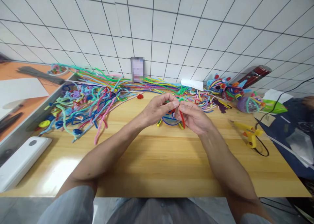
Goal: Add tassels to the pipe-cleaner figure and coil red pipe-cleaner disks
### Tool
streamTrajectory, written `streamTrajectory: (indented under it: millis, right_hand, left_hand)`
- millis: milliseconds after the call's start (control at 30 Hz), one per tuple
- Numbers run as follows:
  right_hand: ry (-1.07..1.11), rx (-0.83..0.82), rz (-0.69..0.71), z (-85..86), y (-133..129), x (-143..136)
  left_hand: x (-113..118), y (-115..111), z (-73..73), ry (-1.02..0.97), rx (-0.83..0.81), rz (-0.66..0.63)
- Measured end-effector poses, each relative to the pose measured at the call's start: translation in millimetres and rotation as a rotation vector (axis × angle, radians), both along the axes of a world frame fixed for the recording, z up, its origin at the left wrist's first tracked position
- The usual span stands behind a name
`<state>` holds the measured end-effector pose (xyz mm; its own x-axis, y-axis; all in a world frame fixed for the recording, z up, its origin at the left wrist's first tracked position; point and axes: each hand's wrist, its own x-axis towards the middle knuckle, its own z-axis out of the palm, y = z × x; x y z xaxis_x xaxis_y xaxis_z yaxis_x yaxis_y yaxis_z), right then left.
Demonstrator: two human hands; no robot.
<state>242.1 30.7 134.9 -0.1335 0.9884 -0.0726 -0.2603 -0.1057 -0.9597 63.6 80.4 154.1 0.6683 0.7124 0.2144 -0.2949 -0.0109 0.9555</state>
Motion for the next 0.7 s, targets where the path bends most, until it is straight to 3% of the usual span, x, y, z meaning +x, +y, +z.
streamTrajectory:
  millis: [100,200,300,367,600,700]
  right_hand:
    - [0.004,0.016,-0.031,-2.0,1,-4]
    - [0.021,0.013,-0.055,-8.0,2,-8]
    - [0.022,-0.007,-0.029,-13.5,4,-10]
    - [0.019,-0.012,-0.016,-13.5,5,-8]
    - [-0.041,0.010,0.003,2.6,1,2]
    - [-0.088,0.061,-0.021,6.6,-4,0]
  left_hand:
    - [10,-7,-10.1,-0.100,-0.061,0.092]
    - [20,-17,-20.5,-0.172,-0.227,0.153]
    - [24,-23,-26.5,-0.208,-0.399,0.176]
    - [23,-22,-26.7,-0.192,-0.430,0.164]
    - [6,-6,-4.3,-0.025,-0.142,0.041]
    - [2,-7,4.3,0.002,-0.086,0.062]
